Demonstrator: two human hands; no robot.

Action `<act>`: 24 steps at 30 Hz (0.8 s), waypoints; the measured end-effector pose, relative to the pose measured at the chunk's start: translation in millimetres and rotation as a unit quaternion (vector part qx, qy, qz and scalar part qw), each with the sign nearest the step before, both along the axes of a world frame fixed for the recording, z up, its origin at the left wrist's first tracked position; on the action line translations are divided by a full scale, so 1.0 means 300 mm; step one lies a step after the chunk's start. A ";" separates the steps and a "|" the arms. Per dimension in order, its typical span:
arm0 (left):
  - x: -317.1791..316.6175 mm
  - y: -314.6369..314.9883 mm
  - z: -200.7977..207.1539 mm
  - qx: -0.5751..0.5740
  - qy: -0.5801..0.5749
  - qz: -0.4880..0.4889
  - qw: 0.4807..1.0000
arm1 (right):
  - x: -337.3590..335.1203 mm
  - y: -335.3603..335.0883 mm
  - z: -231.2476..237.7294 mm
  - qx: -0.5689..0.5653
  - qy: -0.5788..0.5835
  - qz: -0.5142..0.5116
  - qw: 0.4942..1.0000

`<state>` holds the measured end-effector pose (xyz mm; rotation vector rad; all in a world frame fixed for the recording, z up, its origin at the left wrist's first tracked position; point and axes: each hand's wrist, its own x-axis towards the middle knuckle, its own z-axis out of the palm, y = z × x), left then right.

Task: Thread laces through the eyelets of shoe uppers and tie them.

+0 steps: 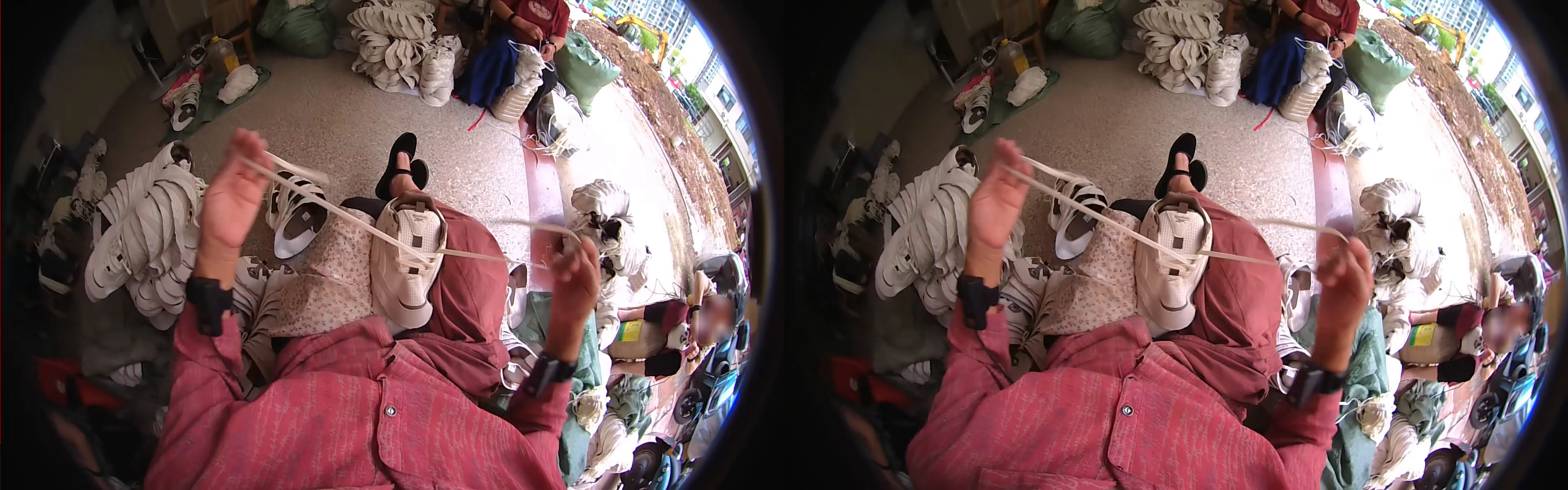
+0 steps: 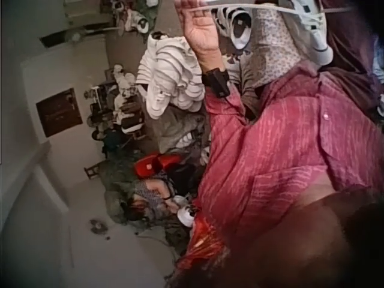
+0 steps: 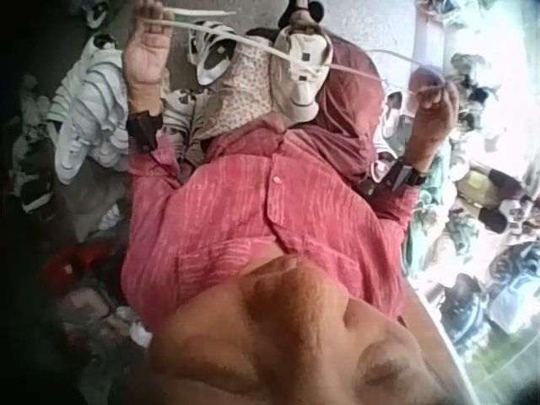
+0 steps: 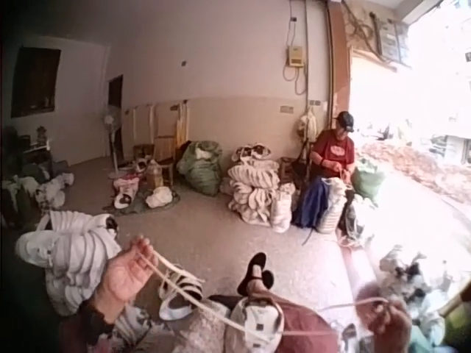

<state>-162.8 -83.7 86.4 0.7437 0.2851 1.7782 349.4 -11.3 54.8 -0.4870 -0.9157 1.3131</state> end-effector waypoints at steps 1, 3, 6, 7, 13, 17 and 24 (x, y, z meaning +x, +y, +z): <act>-0.041 -0.030 0.027 0.022 -0.011 -0.001 1.000 | 0.072 -0.028 -0.035 -0.015 0.010 -0.036 0.999; -0.074 -0.059 0.089 0.057 0.017 -0.006 0.998 | 0.193 -0.082 -0.108 -0.101 -0.080 -0.112 0.985; -0.140 -0.098 0.172 0.097 0.055 0.006 0.994 | 0.327 -0.134 -0.262 -0.313 -0.517 -0.121 0.788; -0.168 -0.105 0.182 0.097 0.060 0.014 0.993 | 0.324 -0.156 -0.305 -0.260 -0.552 -0.119 0.784; -0.381 -0.135 0.156 0.076 0.005 0.059 0.995 | -0.041 -0.077 -0.188 0.066 -0.627 -0.095 0.770; -0.461 -0.169 0.106 0.068 -0.012 0.090 0.994 | -0.290 -0.040 -0.113 0.164 -0.605 0.011 0.779; -0.502 -0.234 0.086 -0.001 -0.051 0.130 0.990 | -0.484 -0.012 -0.132 0.274 -0.594 0.055 0.754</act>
